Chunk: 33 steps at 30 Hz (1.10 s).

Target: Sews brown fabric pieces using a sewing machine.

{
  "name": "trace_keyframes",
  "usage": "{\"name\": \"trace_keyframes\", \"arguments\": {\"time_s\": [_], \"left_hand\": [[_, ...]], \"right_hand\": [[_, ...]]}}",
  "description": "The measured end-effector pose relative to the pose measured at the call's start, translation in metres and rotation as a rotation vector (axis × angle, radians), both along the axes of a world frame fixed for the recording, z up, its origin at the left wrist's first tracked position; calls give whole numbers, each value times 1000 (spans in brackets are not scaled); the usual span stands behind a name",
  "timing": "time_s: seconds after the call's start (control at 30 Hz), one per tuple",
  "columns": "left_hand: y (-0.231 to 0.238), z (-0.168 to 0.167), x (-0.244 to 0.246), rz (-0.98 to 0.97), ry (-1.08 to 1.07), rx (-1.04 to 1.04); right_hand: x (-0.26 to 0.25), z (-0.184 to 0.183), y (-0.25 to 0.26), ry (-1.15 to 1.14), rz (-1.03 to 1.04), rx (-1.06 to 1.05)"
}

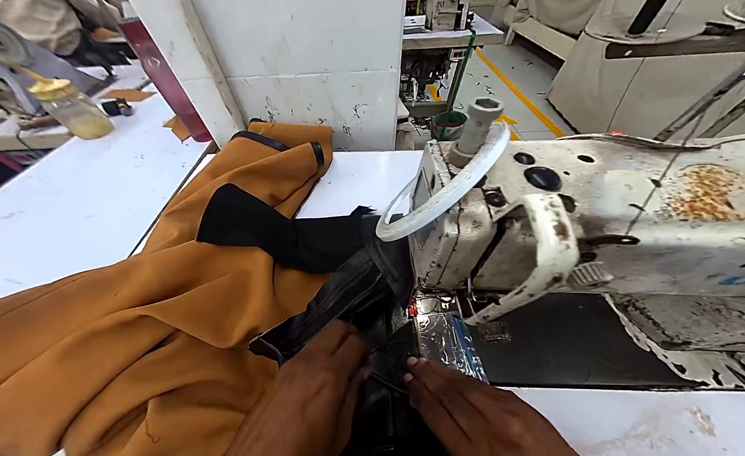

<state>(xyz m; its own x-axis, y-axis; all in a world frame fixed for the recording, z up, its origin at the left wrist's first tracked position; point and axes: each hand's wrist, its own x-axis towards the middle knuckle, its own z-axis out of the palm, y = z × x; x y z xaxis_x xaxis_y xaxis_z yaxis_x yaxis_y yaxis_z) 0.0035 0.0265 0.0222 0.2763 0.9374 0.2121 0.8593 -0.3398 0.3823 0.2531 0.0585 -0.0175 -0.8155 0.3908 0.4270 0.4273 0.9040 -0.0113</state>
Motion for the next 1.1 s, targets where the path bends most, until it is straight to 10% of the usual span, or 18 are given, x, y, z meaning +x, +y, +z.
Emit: {"name": "trace_keyframes", "arguments": {"time_s": [0.67,1.1], "left_hand": [[31,-6,-4,-396,-64,-138],[32,-5,-5,-415,-76,-153]], "right_hand": [[28,-6,33,126,264,-321],[26,-9,50,411,-79,-358]]}}
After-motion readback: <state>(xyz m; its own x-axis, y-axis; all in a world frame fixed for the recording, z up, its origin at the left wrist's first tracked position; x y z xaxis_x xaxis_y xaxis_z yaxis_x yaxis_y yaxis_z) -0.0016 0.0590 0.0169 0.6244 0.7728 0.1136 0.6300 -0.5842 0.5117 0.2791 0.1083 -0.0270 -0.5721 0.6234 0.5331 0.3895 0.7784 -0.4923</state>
